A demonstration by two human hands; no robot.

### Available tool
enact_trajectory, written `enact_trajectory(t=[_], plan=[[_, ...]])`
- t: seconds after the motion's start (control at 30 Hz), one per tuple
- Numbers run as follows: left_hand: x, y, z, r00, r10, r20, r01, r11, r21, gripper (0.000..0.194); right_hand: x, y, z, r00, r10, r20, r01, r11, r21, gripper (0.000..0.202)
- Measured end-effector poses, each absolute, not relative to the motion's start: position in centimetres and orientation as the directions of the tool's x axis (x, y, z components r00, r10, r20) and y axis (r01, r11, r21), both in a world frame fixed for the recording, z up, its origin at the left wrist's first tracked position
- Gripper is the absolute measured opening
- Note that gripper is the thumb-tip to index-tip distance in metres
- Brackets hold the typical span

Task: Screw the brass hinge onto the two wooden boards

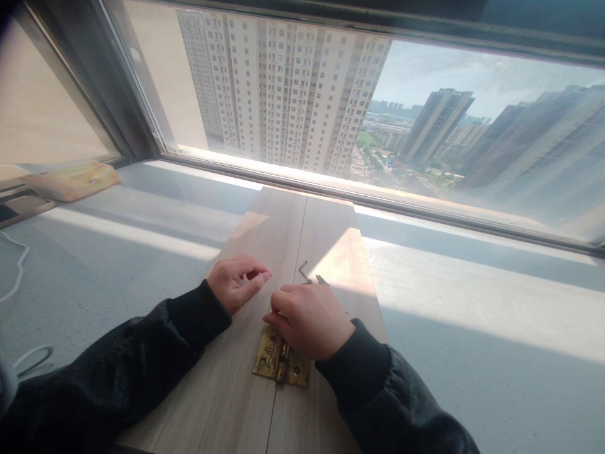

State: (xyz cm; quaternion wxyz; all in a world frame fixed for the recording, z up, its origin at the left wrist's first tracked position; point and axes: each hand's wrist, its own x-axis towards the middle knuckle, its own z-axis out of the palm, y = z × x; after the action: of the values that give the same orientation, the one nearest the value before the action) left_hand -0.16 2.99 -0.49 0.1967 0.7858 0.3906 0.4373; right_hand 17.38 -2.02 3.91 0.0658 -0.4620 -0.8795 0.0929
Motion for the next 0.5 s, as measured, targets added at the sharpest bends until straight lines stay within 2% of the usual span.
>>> enact_trajectory(t=[0.13,0.23,0.33,0.5], plan=[[-0.2,2.9,-0.5,0.317,0.789,0.526,0.44,-0.614,0.656,0.019,18.0,-1.6,4.1,-0.459,0.884,0.093,0.847,0.467,-0.253,0.031],[-0.2,3.0,-0.5,0.319,0.793,0.519,0.437,-0.609,0.661,0.018,19.3,-0.7,4.2,-0.206,0.964,0.171,0.938,0.244,-0.246,0.039],[-0.2,3.0,-0.5,0.321,0.794,0.515,0.434,-0.607,0.666,0.018,20.7,0.2,4.0,-0.025,0.983,0.184,0.976,0.064,-0.208,0.034],[-0.2,3.0,-0.6,0.321,0.797,0.512,0.433,-0.604,0.669,0.018,21.1,0.6,3.4,-0.07,0.993,0.092,0.978,0.086,-0.188,0.018]])
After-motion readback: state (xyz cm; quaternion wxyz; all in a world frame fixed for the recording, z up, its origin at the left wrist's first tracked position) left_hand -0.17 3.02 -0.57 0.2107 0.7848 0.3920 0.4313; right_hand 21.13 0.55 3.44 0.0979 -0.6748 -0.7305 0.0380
